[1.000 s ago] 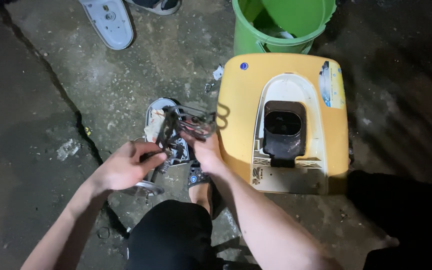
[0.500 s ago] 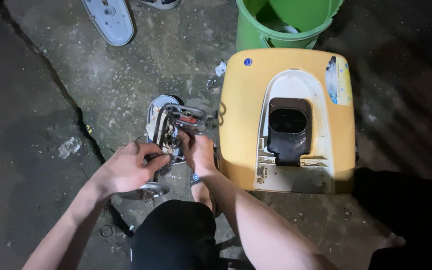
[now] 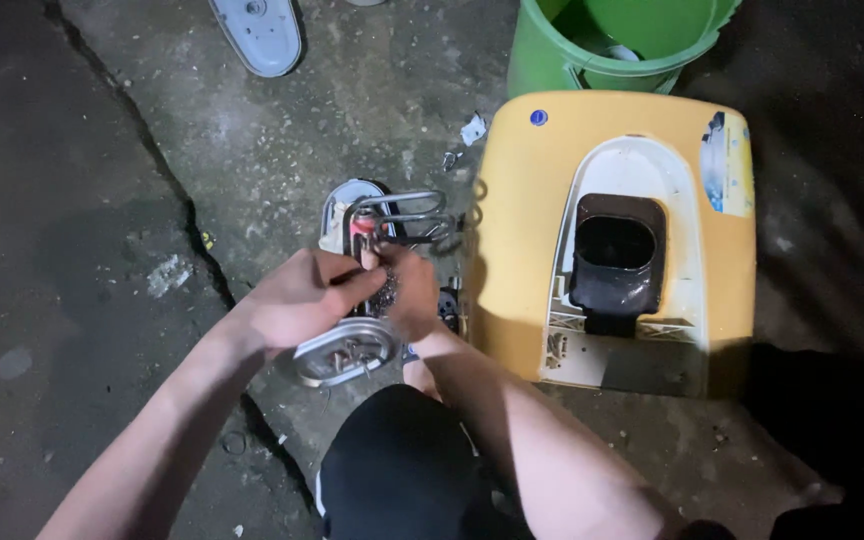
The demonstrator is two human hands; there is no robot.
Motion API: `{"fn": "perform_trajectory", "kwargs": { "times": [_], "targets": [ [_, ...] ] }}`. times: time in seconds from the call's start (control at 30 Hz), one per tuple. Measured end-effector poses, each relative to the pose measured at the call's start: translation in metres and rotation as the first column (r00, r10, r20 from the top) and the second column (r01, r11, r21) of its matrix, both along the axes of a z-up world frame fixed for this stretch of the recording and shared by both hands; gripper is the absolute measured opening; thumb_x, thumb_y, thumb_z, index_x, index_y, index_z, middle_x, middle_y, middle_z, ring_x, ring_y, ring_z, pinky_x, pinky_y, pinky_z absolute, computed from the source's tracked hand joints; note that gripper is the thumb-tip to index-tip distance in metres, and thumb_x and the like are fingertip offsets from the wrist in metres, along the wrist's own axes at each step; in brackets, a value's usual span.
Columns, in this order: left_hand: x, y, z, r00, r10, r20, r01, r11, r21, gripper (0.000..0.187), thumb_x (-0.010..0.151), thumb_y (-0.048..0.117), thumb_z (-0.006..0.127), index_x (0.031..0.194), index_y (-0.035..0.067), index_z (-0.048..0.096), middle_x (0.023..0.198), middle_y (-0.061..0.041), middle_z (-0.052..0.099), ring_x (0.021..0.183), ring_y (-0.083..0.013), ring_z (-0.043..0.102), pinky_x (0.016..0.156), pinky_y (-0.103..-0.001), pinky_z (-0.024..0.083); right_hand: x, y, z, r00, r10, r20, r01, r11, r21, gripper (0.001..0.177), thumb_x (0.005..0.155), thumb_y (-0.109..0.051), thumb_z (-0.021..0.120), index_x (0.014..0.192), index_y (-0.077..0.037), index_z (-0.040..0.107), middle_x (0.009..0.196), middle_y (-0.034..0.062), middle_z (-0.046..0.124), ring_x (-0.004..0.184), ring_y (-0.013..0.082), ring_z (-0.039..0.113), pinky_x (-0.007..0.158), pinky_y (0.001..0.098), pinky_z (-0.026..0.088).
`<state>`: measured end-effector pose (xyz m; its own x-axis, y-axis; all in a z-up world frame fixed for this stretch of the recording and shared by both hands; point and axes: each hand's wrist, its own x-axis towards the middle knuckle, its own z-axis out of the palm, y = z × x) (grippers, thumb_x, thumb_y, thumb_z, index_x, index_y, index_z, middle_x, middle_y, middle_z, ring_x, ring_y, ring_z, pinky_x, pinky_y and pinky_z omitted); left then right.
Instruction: The person disassembles a yellow and white appliance, removing the top cover and a metal heating element. They then use a tool to clean the heating element and reassemble the appliance.
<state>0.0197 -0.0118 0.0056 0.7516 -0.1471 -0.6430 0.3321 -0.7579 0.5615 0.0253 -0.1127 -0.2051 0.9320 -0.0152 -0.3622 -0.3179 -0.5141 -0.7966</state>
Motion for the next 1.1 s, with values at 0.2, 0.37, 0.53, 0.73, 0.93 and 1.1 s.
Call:
{"fn": "perform_trajectory", "kwargs": {
  "times": [0.2, 0.37, 0.53, 0.73, 0.93, 1.1],
  "targets": [
    [0.011, 0.011, -0.051, 0.992, -0.027, 0.12, 0.023, 0.999, 0.029, 0.041, 0.093, 0.041, 0.063, 0.077, 0.006, 0.076, 0.079, -0.02, 0.075, 0.086, -0.0421, 0.074, 0.078, -0.048, 0.052, 0.037, -0.002, -0.114, 0.92, 0.392, -0.006, -0.372, 0.866, -0.334, 0.028, 0.079, -0.025, 0.069, 0.092, -0.002, 0.079, 0.09, 0.0214, 0.077, 0.095, 0.0433, 0.074, 0.084, 0.0547, 0.061],
    [0.028, 0.034, -0.103, 0.967, -0.023, 0.252, 0.001, 0.996, 0.085, 0.035, 0.096, 0.051, 0.059, 0.099, 0.022, 0.079, 0.096, -0.01, 0.078, 0.103, -0.0379, 0.072, 0.09, -0.051, 0.054, 0.015, 0.006, -0.118, 0.89, 0.427, -0.159, -0.449, 0.881, -0.147, 0.038, 0.085, -0.049, 0.068, 0.109, -0.02, 0.075, 0.097, 0.008, 0.078, 0.097, 0.0327, 0.076, 0.084, 0.045, 0.063],
    [0.022, 0.047, -0.173, 0.908, 0.334, 0.254, -0.129, 0.798, -0.589, 0.021, 0.099, 0.025, 0.068, 0.096, 0.006, 0.074, 0.081, -0.008, 0.071, 0.08, -0.014, 0.065, 0.079, -0.034, 0.056, 0.003, -0.019, -0.057, 0.922, 0.184, -0.34, -0.093, 0.959, 0.267, 0.038, 0.093, -0.046, 0.065, 0.125, -0.025, 0.07, 0.105, 0.0126, 0.074, 0.1, 0.0316, 0.072, 0.079, 0.0416, 0.061],
    [0.027, 0.005, -0.135, 0.827, 0.546, -0.132, -0.296, 0.224, -0.928, 0.026, 0.097, 0.027, 0.069, 0.093, 0.002, 0.067, 0.08, -0.01, 0.07, 0.073, -0.0184, 0.072, 0.071, -0.03, 0.059, 0.0, -0.037, -0.008, 0.836, -0.058, -0.546, 0.391, 0.761, 0.518, 0.028, 0.094, -0.032, 0.064, 0.117, -0.019, 0.073, 0.094, 0.0093, 0.065, 0.073, 0.0215, 0.063, 0.063, 0.0354, 0.062],
    [0.035, -0.033, -0.013, 0.856, 0.041, 0.516, 0.287, 0.792, -0.538, 0.012, 0.094, 0.016, 0.069, 0.094, 0.005, 0.075, 0.07, -0.009, 0.063, 0.07, -0.0222, 0.059, 0.07, -0.034, 0.047, 0.005, -0.13, 0.061, 0.925, 0.219, -0.309, 0.048, 0.742, 0.668, 0.04, 0.079, -0.004, 0.068, 0.119, 0.003, 0.066, 0.098, 0.0185, 0.065, 0.078, 0.029, 0.068, 0.062, 0.0345, 0.062],
    [0.025, -0.087, 0.045, 0.593, -0.505, 0.628, 0.648, 0.762, 0.001, 0.028, 0.094, 0.029, 0.071, 0.102, 0.003, 0.075, 0.091, -0.021, 0.075, 0.095, -0.0432, 0.067, 0.091, -0.053, 0.053, 0.023, -0.286, 0.1, 0.905, 0.305, -0.296, -0.007, 0.707, 0.707, 0.036, 0.101, -0.012, 0.05, 0.137, -0.013, 0.048, 0.121, 0.0171, 0.072, 0.1, 0.0345, 0.075, 0.087, 0.0481, 0.063]
  ]
}}
